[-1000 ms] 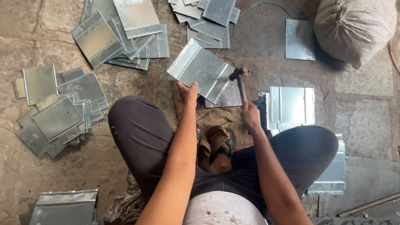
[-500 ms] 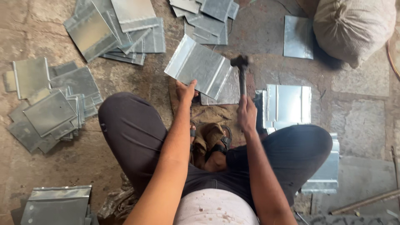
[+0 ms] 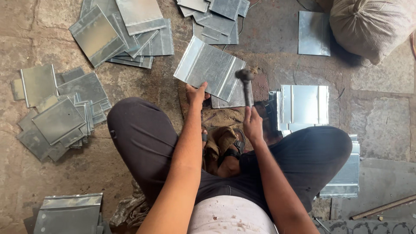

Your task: The person flattens square metal sheets using a hammer against a stone block while sitting on the floor.

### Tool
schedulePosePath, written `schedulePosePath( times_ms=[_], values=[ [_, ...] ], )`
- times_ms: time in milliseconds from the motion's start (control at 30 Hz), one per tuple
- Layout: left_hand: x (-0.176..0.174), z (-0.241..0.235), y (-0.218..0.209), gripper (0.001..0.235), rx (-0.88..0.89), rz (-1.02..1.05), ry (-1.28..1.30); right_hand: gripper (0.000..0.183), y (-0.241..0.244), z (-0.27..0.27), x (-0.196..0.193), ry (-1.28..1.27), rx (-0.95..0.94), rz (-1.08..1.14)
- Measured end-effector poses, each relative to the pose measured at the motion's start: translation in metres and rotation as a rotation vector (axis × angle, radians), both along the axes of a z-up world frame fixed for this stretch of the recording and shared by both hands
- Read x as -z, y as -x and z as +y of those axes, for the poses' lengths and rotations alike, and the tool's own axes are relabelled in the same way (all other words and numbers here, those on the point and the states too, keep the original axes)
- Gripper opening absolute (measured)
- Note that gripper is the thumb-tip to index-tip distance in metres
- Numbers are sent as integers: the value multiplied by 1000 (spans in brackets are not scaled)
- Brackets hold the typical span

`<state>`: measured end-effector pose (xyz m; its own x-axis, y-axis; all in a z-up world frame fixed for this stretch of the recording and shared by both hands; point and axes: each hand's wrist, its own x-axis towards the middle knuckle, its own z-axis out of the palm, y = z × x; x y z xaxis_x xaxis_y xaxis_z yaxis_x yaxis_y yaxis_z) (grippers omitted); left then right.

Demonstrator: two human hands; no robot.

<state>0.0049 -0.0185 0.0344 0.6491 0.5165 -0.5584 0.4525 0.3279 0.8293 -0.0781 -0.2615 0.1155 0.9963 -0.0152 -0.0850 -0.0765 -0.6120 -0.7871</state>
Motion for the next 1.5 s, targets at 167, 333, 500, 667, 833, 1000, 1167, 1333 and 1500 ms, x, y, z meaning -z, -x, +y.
schedulePosePath(
  times_ms=[167, 333, 500, 667, 833, 1000, 1167, 1333, 1500],
  values=[
    [-7, -5, -9, 70, -59, -115, 17, 53, -19, -9, -24, 24, 9, 223],
    [5, 0, 2, 59, -45, -10, 39, 50, 12, -5, -8, -17, 1, -8],
    [2, -5, -1, 58, -63, -142, 47, 50, -29, -22, -18, 76, 14, 240],
    [-2, -5, -6, 52, -54, -69, 67, 49, 1, -27, -26, -228, 57, 43],
    [2, -6, -1, 51, -33, -119, 76, 43, 12, -16, -11, 27, -23, 158],
    [8, -7, -3, 54, -75, -132, 97, 47, 7, -14, -42, -160, 19, 22],
    [11, -4, -5, 58, -72, -139, 92, 44, 29, -2, -29, -94, -2, -2],
    [-1, -4, -10, 51, -34, -126, 37, 49, 9, -12, -27, 15, -23, 177],
    [0, -6, -3, 54, -34, -7, 61, 51, 47, -26, 0, -98, -36, -34]
  ],
)
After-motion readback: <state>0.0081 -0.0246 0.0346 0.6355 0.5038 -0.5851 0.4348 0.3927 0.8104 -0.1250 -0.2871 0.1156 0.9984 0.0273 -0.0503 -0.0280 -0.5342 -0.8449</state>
